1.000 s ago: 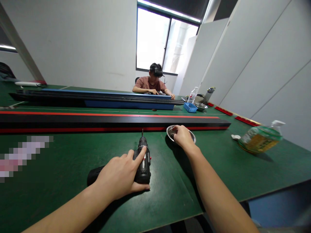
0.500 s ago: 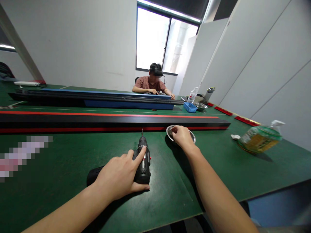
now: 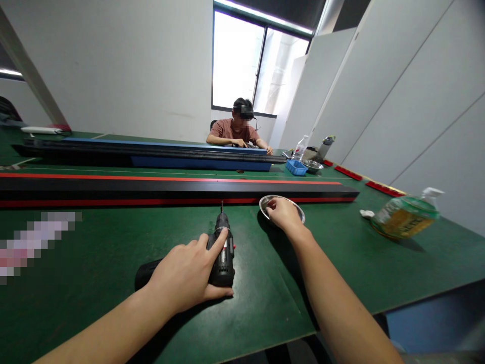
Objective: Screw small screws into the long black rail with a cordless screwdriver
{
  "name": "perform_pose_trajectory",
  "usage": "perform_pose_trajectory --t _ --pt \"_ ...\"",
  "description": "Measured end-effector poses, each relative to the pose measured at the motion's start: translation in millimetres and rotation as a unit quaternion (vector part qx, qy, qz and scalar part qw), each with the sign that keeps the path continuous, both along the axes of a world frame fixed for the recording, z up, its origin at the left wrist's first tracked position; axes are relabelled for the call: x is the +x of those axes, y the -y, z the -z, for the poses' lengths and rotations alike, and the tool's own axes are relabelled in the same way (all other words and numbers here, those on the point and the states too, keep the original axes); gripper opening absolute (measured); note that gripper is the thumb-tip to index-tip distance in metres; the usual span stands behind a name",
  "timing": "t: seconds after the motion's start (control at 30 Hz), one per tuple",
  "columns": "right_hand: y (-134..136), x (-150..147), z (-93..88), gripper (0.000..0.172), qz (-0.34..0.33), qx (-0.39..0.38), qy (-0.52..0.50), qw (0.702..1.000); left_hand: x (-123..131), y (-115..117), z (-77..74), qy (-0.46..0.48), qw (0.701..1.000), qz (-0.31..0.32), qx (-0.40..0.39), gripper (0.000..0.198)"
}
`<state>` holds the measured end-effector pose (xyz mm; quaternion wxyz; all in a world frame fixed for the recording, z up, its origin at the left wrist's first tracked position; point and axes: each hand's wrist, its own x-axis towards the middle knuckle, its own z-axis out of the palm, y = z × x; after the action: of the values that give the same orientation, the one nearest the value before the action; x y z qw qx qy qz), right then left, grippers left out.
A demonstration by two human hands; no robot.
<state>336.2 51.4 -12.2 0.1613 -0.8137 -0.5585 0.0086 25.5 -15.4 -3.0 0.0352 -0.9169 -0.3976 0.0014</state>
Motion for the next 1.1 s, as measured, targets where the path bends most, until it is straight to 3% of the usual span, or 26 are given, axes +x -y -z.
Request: perform_pose_trajectory --t 0.2,0.43,1.1 --pt "-1.2 1.4 -1.7 0.045 0.009 -0.081 0.019 0.996 1.1 -2.4 0.6 0.0 1.0 -0.001 -0.002 0.114" --pt "-1.8 1.8 -1.0 0.056 0.014 -0.106 0.019 0.994 -0.1 -1.7 1.5 0.001 1.0 0.001 0.003 0.114" --pt "-0.4 -0.1 -2.6 0.05 0.001 -0.088 0.014 0.996 -1.0 -1.6 1.6 -0.006 1.0 -0.002 -0.004 0.114"
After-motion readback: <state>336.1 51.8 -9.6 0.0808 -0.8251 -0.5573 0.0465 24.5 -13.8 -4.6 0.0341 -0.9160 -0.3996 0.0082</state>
